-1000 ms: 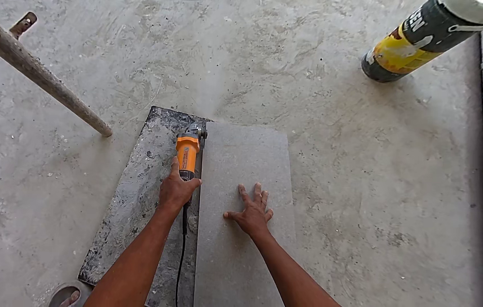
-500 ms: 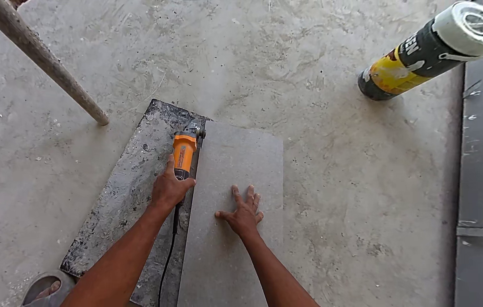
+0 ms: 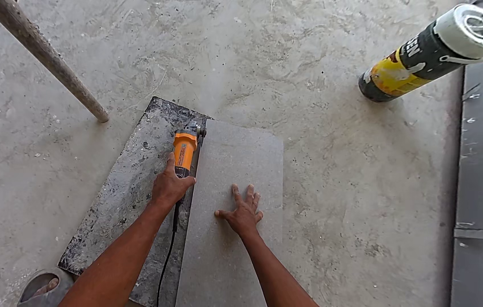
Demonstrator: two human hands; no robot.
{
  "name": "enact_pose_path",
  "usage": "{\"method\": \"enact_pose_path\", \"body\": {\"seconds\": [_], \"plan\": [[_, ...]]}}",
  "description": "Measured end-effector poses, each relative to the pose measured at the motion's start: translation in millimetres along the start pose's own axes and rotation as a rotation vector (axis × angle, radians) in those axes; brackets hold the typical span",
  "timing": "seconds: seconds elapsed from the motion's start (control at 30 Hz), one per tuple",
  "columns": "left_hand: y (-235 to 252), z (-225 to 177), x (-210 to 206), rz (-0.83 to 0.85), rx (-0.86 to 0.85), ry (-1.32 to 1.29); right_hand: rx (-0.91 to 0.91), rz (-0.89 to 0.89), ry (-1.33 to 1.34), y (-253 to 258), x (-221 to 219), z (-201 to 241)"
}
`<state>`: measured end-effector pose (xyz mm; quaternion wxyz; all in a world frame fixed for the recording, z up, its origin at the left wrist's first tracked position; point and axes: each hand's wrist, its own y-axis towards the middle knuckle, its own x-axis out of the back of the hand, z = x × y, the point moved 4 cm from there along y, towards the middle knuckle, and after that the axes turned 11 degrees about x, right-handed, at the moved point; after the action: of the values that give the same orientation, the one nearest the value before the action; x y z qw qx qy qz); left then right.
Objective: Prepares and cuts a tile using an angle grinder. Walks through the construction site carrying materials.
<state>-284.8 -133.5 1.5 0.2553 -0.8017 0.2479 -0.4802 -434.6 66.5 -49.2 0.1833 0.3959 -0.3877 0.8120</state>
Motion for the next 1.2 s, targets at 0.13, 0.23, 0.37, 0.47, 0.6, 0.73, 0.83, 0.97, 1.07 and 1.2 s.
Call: {"method": "enact_pose_path", "body": {"seconds": [0.13,0.23,0.37,0.47,0.6,0.73,0.83,0.97,1.07,1.2], "plan": [[1,0,0,-0.002,-0.007,0.004,0.009,-0.009,0.016,0,0,0],[0,1,-1,-0.009,-0.012,0.003,0.01,-0.013,0.022,-1,0,0],[-1,3,-2,-0.007,-0.011,0.002,0.007,-0.004,0.016,-1,1,1],[-2,4,-2,-0.008,-0.009,0.002,0.007,-0.002,0.015,-1,1,1],[-5,5,-1,-0.014,-0.019,-0.004,0.008,-0.002,0.015,-1,1,1],[-6,7,-2,-0.01,-0.023,-0.001,0.002,-0.002,0.016,-1,1,1],[-7,9,-3,-0.014,-0.02,-0.006,0.0,-0.001,0.015,-1,1,0],[-10,11,-3,-0.014,-0.014,-0.01,0.001,-0.004,0.014,-1,1,0],[-10,12,-3,-0.009,-0.014,-0.012,0.001,0.0,0.009,-1,0,1],[-9,11,-4,-0.007,-0.008,-0.022,0.001,-0.005,0.021,-1,2,1]]}}
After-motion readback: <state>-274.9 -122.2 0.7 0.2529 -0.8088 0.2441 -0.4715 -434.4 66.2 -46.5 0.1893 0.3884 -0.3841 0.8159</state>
